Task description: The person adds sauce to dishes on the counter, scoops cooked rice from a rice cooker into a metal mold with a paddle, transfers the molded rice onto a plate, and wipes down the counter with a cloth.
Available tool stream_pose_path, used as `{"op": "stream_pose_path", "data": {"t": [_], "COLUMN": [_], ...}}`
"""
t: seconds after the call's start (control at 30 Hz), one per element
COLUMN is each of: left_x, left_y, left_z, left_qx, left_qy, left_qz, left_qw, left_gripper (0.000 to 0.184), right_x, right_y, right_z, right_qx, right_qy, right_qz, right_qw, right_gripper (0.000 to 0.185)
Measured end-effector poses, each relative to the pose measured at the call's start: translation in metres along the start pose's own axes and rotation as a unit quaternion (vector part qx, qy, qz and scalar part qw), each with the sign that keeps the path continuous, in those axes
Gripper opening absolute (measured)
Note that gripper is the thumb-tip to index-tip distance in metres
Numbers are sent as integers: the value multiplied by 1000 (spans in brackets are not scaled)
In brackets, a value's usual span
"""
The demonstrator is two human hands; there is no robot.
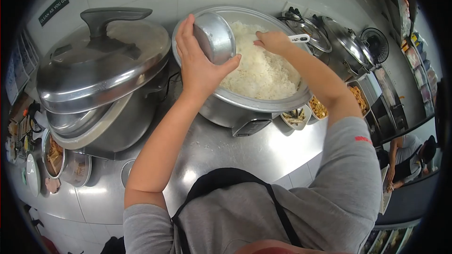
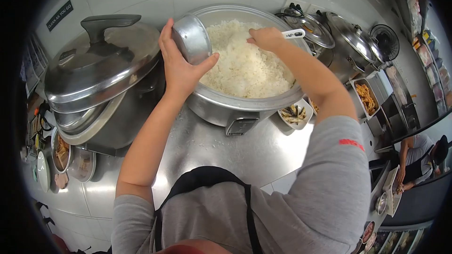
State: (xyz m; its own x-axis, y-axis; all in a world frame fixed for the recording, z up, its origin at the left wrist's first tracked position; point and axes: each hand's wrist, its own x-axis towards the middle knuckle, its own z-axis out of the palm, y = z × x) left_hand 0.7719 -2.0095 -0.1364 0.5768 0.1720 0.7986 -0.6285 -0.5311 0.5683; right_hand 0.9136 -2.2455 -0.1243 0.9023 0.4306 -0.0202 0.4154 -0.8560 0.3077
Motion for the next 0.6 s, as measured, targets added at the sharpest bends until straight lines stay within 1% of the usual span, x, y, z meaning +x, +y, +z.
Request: {"op": "stream_pose_path", "data": {"t": [0.03,0.07,0.13,0.17,0.23,0.27,0.33,0.37,0.47,0.5,0.57,0.6], "left_x": [2,1,-1,-2,0,0,0,2,2,1,0,0], "left_y": [0,0,1,2,0,-1,-1,-2,-3,-2,-2,-1], "left_z": [-1,-1,0,0,-1,-1,1,1,0,2,2,1], "left_qx": [4,-3,-13,-14,-8,-5,-1,-2,-3,-7,6,23], "left_qy": [4,3,2,5,12,9,4,7,5,6,4,4], "left_qz": [3,-5,-17,-17,-16,-17,-20,-21,-19,-13,-11,-6], "left_qw": [1000,1000,1000,1000,1000,1000,1000,1000,1000,1000,1000,1000], "left_gripper": [105,105,105,106,106,106,106,106,107,107,106,106], "right_x": [-1,1,8,17,60,78,104,106,99,96,84,81], "right_y": [0,-5,-13,-1,33,42,51,41,38,36,24,24], "right_z": [-13,-26,-42,-36,-19,-4,32,41,47,48,37,42], "right_qx": [-14,-14,-42,-40,-18,-15,12,40,62,61,151,149], "right_qy": [-11,-8,-33,-35,117,118,111,119,138,134,48,47], "right_qz": [-33,-34,9,10,71,68,119,150,109,110,106,105], "right_qw": [999,999,999,999,990,991,987,981,983,983,982,982], "right_gripper": [36,36,33,33,32,32,38,40,41,41,39,39]}}
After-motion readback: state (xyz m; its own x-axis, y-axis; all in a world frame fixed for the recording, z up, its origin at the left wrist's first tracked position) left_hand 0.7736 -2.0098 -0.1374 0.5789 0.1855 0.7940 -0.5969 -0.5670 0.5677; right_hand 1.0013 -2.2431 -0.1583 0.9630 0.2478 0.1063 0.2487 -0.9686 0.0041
